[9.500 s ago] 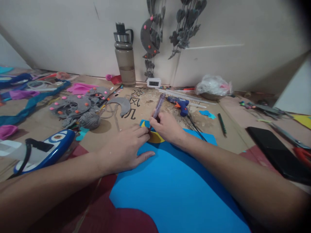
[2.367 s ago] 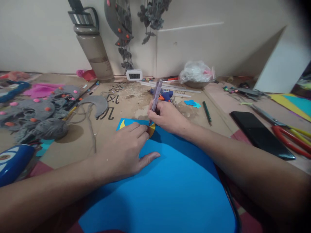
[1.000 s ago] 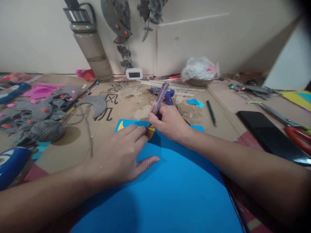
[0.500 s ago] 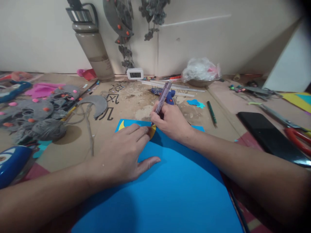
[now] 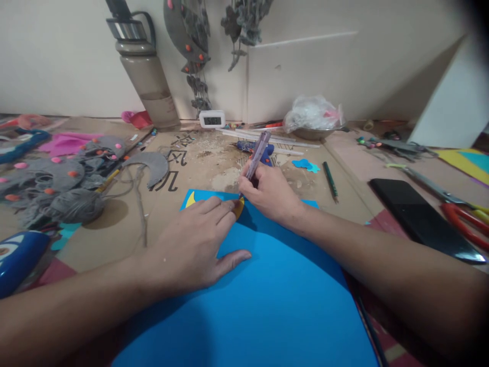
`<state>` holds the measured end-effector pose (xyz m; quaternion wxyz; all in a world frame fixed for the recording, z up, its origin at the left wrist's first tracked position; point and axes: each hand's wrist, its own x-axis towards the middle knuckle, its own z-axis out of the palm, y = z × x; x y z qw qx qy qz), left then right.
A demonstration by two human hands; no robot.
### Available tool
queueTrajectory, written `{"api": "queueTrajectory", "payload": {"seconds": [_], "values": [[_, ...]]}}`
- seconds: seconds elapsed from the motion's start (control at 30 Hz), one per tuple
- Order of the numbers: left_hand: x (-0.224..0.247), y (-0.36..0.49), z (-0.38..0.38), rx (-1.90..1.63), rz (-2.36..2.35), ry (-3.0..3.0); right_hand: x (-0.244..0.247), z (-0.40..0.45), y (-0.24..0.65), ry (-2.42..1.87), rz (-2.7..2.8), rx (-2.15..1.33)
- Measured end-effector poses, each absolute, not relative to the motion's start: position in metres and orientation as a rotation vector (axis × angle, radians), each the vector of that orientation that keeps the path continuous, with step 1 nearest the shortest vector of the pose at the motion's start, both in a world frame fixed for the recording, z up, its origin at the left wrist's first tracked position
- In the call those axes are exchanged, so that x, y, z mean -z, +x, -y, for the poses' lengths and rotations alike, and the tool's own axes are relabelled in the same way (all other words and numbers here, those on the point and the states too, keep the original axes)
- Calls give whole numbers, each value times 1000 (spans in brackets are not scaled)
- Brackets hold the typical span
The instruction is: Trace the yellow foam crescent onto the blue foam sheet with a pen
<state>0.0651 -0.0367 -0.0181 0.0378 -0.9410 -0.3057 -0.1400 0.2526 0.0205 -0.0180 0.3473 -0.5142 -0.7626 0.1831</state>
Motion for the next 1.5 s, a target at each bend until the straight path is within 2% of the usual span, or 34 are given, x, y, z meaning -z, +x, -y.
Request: {"api": "queueTrajectory", "payload": {"seconds": [1.5], "values": [[17, 69, 35, 375, 897, -2848, 20, -22, 257, -1361, 1937, -415]]}}
